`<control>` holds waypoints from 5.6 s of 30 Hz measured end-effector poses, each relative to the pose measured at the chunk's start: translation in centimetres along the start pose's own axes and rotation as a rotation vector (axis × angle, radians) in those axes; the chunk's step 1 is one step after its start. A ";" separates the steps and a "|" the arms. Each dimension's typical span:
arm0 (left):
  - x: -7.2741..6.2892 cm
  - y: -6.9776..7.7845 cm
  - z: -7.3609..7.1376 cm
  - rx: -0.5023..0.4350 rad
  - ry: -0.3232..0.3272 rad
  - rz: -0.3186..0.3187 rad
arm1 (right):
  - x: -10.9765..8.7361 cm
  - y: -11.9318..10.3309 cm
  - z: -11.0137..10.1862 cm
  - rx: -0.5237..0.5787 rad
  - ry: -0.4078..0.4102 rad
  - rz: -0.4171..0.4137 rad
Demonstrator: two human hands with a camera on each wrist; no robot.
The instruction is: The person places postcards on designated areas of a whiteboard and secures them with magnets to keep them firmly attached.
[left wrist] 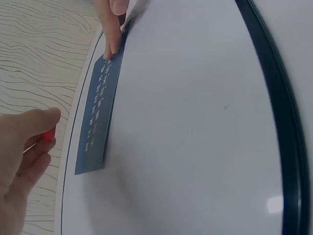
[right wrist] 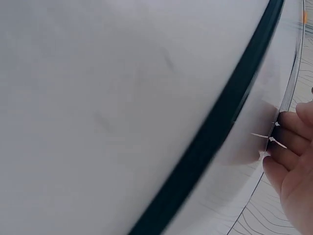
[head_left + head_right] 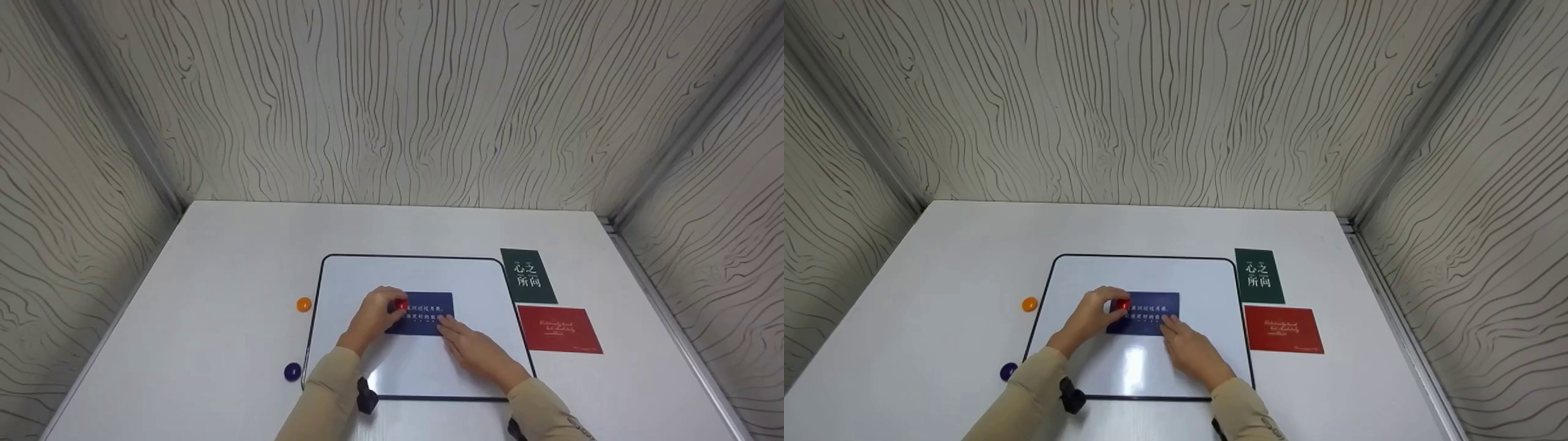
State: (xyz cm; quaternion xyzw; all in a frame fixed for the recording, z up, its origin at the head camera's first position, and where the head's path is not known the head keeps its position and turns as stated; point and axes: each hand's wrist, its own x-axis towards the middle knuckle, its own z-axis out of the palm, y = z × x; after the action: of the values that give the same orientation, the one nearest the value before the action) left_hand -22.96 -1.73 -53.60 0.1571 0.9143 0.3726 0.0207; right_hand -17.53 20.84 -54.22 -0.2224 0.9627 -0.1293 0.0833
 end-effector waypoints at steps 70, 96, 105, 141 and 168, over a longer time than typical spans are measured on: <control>3.7 1.6 4.7 0.085 0.237 -0.052 | 0.0 0.4 1.0 0.038 0.122 -0.071; 3.8 1.6 4.7 0.143 0.219 -0.095 | 0.3 0.5 1.2 0.078 0.106 -0.043; 4.1 2.0 5.0 0.166 0.250 -0.157 | 0.2 0.4 1.1 0.101 0.070 -0.025; 2.5 2.2 2.9 -0.018 0.194 -0.134 | 0.0 0.2 0.8 0.153 0.031 0.028; -2.0 0.5 0.2 -0.105 0.249 -0.053 | 0.3 -0.4 0.9 0.233 0.106 0.094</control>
State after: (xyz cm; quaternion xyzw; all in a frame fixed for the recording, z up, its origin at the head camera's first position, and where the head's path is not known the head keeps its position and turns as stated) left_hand -20.93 -1.87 -53.55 0.0841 0.8929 0.4359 -0.0749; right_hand -17.48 20.21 -54.99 -0.1588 0.9536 -0.2478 0.0638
